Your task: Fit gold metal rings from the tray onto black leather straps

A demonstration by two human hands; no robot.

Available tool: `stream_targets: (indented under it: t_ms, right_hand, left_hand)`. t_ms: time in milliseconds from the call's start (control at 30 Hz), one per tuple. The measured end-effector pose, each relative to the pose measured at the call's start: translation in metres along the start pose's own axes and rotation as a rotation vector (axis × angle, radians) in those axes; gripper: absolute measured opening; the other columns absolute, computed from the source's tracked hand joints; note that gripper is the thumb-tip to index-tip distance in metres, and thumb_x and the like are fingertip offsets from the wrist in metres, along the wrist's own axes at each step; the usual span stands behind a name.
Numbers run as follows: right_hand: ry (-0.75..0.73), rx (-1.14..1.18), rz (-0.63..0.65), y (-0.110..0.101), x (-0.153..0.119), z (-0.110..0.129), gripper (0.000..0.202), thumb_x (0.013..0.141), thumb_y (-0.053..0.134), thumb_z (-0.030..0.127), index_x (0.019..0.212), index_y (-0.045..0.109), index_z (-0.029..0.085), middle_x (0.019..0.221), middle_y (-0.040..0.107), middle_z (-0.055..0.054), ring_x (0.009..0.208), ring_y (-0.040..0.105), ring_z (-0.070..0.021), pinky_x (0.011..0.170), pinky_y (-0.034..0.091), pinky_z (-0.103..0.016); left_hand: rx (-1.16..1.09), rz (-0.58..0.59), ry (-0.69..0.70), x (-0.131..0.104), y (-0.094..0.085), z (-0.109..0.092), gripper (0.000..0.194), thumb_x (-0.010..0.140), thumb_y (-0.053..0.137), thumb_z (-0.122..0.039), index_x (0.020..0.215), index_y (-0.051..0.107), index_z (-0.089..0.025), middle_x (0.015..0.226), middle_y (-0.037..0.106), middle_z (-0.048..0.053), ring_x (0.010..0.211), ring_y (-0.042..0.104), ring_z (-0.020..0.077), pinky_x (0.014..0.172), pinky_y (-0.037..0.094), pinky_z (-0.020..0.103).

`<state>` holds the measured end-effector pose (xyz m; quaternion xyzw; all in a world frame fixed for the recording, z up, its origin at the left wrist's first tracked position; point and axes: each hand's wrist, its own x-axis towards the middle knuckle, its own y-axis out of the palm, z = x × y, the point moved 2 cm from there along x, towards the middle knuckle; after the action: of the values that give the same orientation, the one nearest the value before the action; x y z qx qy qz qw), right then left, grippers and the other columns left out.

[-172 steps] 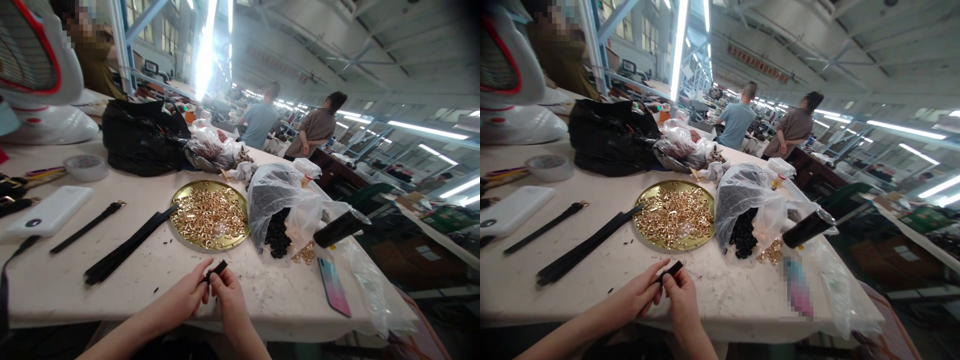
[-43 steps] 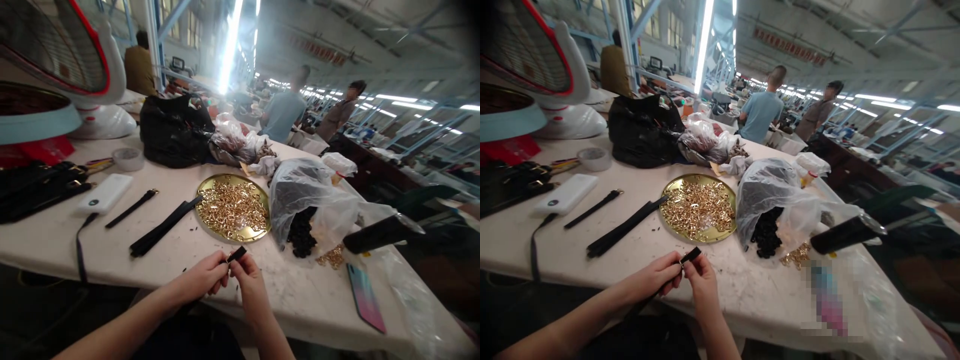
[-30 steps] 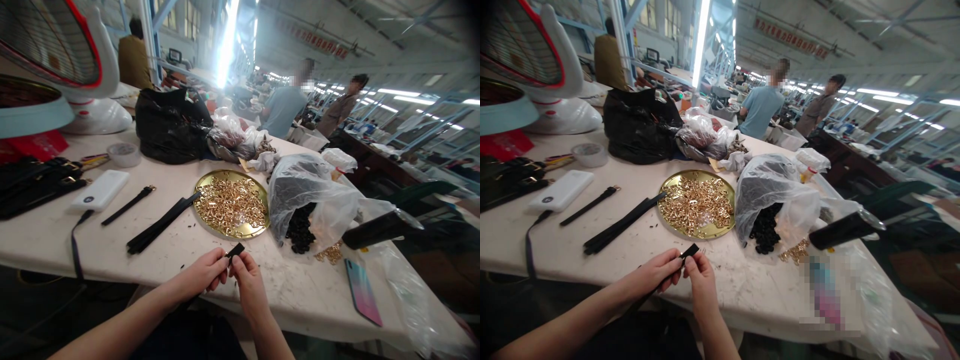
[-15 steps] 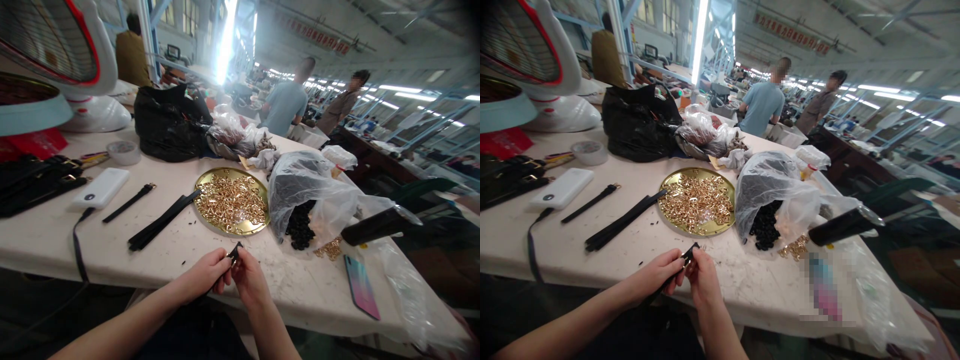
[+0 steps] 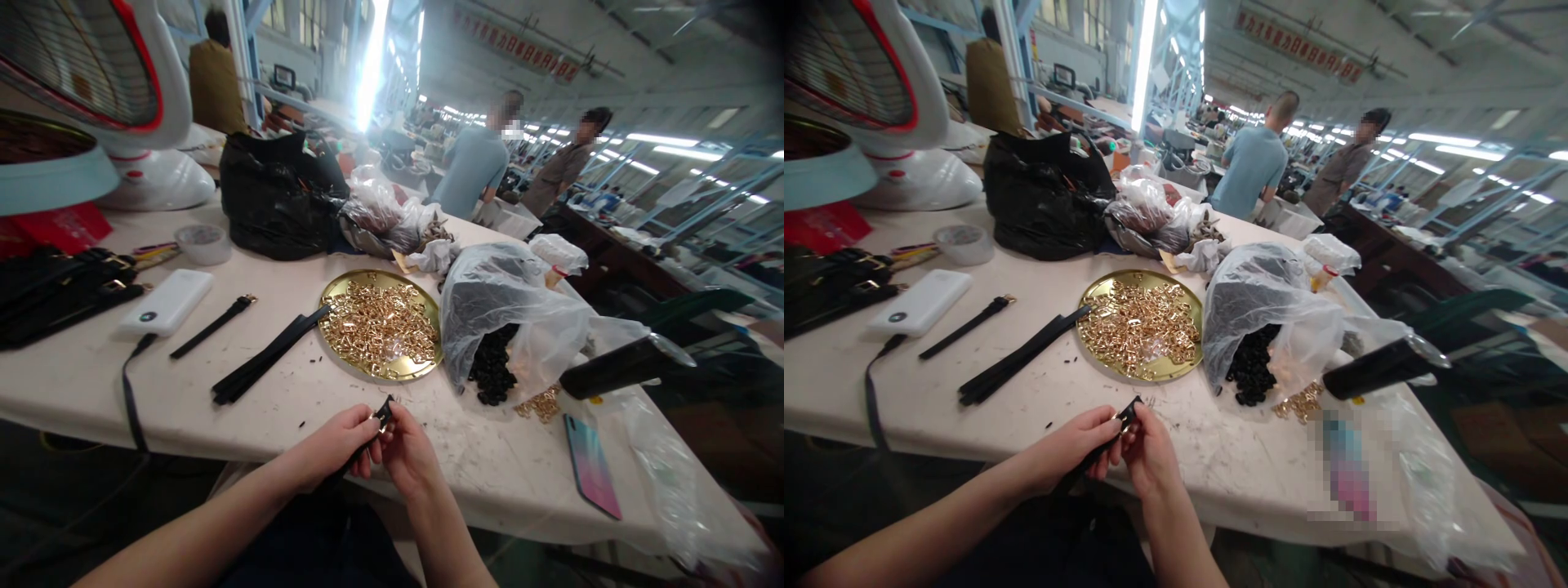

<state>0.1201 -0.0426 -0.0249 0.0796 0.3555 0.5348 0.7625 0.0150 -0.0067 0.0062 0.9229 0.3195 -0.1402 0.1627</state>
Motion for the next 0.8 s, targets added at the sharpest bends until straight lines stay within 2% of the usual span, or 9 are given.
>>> stream_targets:
  t_ms: [133, 267, 367, 467, 533, 700, 800]
  right_hand:
    - [0.073, 0.128, -0.076, -0.004, 0.003, -0.003, 0.031, 0.068, 0.06, 0.038, 0.051, 0.043, 0.018, 0.039, 0.04, 0.007, 0.032, 0.039, -0.008, 0.036, 0.029, -0.022]
    - [-0.055, 0.032, -0.125, -0.006, 0.001, -0.001, 0.028, 0.068, 0.061, 0.036, 0.056, 0.045, 0.017, 0.043, 0.04, 0.007, 0.039, 0.036, -0.0056, 0.04, 0.028, -0.019]
    - [-0.278, -0.328, -0.146, -0.006, -0.006, 0.003, 0.021, 0.071, 0.059, 0.033, 0.063, 0.049, 0.017, 0.051, 0.043, 0.007, 0.047, 0.038, -0.0067, 0.048, 0.032, -0.02]
    - [-0.671, -0.8, -0.216, -0.006, -0.015, 0.006, 0.01, 0.074, 0.057, 0.025, 0.069, 0.052, 0.018, 0.06, 0.048, 0.004, 0.058, 0.045, -0.0102, 0.056, 0.037, -0.024]
    - [-0.906, -0.977, -0.204, -0.005, -0.021, 0.006, 0.002, 0.076, 0.054, 0.018, 0.075, 0.054, 0.019, 0.066, 0.05, 0.001, 0.063, 0.048, -0.0119, 0.059, 0.04, -0.026]
    - [-1.209, -1.152, -0.052, -0.006, -0.033, 0.005, 0.028, 0.075, 0.049, 0.008, 0.1, 0.053, 0.021, 0.085, 0.053, -0.005, 0.078, 0.053, -0.0156, 0.065, 0.048, -0.031]
    - [-1.36, -1.216, -0.022, -0.007, -0.039, 0.003, 0.044, 0.072, 0.049, 0.003, 0.111, 0.049, 0.024, 0.089, 0.053, -0.005, 0.081, 0.053, -0.0164, 0.066, 0.049, -0.032]
  left_hand:
    - [0.038, -0.007, 0.011, 0.003, -0.001, 0.002, 0.028, 0.078, 0.04, -0.045, 0.075, 0.039, -0.017, 0.059, 0.053, -0.002, 0.041, 0.044, 0.0076, 0.039, 0.031, 0.018]
    - [0.078, -0.035, -0.005, 0.003, -0.002, 0.0, 0.025, 0.078, 0.039, -0.042, 0.073, 0.038, -0.017, 0.058, 0.053, -0.003, 0.04, 0.043, 0.0072, 0.039, 0.032, 0.018]
    - [0.095, -0.064, -0.025, 0.003, -0.005, 0.0, 0.024, 0.077, 0.039, -0.04, 0.072, 0.037, -0.017, 0.057, 0.052, -0.003, 0.037, 0.04, 0.0063, 0.037, 0.029, 0.017]
    - [0.126, -0.095, -0.006, 0.005, -0.006, 0.001, 0.022, 0.077, 0.039, -0.039, 0.071, 0.037, -0.018, 0.056, 0.05, -0.004, 0.037, 0.039, 0.0062, 0.036, 0.027, 0.017]
    - [0.156, -0.119, 0.019, 0.006, -0.007, 0.003, 0.021, 0.077, 0.039, -0.038, 0.071, 0.037, -0.018, 0.055, 0.049, -0.004, 0.038, 0.04, 0.007, 0.036, 0.028, 0.017]
    - [0.18, -0.157, 0.151, 0.003, -0.007, 0.008, 0.024, 0.081, 0.039, -0.04, 0.073, 0.04, -0.018, 0.055, 0.045, -0.005, 0.041, 0.041, 0.0078, 0.039, 0.033, 0.019]
    - [0.134, -0.135, 0.194, 0.0, -0.006, 0.009, 0.025, 0.082, 0.04, -0.042, 0.076, 0.041, -0.018, 0.057, 0.044, -0.005, 0.046, 0.042, 0.0085, 0.043, 0.034, 0.019]
